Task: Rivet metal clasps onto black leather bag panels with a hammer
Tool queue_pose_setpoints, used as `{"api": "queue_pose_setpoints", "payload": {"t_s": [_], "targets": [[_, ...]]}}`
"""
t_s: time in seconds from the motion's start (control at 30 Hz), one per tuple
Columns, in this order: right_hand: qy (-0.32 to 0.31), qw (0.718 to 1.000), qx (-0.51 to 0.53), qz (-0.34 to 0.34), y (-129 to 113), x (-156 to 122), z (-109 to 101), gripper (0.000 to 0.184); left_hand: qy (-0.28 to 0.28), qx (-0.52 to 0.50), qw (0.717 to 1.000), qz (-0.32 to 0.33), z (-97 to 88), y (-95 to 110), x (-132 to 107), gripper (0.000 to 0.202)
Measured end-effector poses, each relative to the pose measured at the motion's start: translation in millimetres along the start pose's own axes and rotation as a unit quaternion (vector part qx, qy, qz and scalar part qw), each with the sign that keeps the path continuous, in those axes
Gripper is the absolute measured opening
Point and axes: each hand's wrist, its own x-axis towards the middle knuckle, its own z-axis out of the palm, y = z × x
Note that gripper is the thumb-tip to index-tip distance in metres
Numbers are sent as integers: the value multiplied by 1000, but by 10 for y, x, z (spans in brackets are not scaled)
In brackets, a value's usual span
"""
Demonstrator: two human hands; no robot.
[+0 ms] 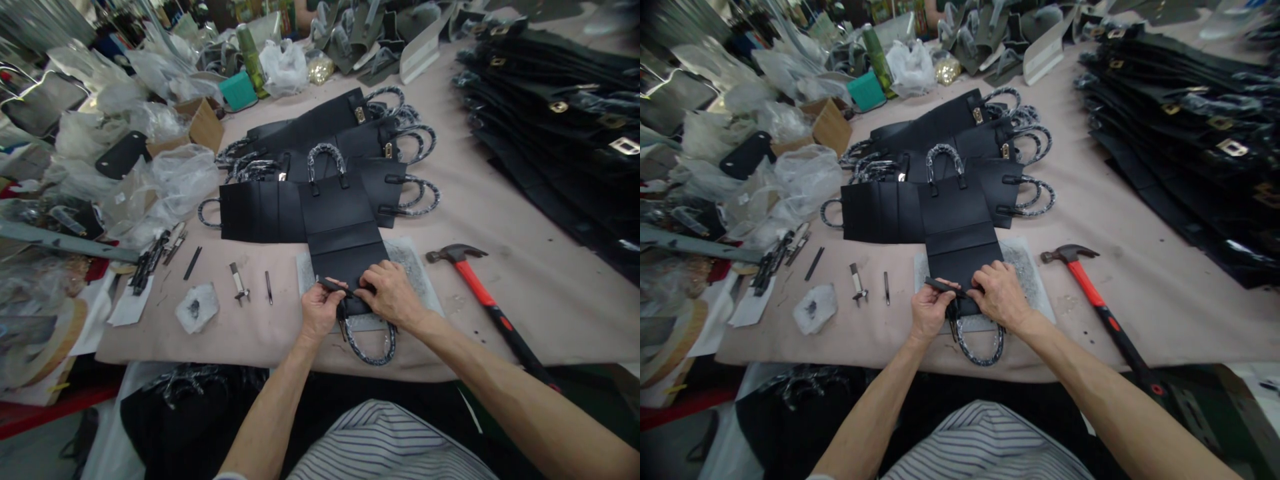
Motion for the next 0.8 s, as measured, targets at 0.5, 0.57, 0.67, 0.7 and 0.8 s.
{"api": "queue_pose_setpoints", "payload": {"t_s": [0.5, 0.57, 0.67, 0.7, 0.8], "targets": [[-66, 997, -23, -17, 12, 140, -26, 24, 4, -12, 1000, -6, -9, -42, 3, 17], [-59, 998, -12, -12, 31, 135, -6, 23, 4, -12, 1000, -4, -4, -36, 1, 17], [-50, 999, -11, -17, 50, 134, 9, 24, 8, -12, 1000, -6, 0, -27, 1, 19], [-48, 999, -9, -19, 52, 133, 10, 24, 9, -13, 1000, -8, 1, -24, 1, 20], [-49, 999, -8, -18, 47, 130, 9, 24, 9, -14, 1000, -10, 0, -19, 1, 21]]}}
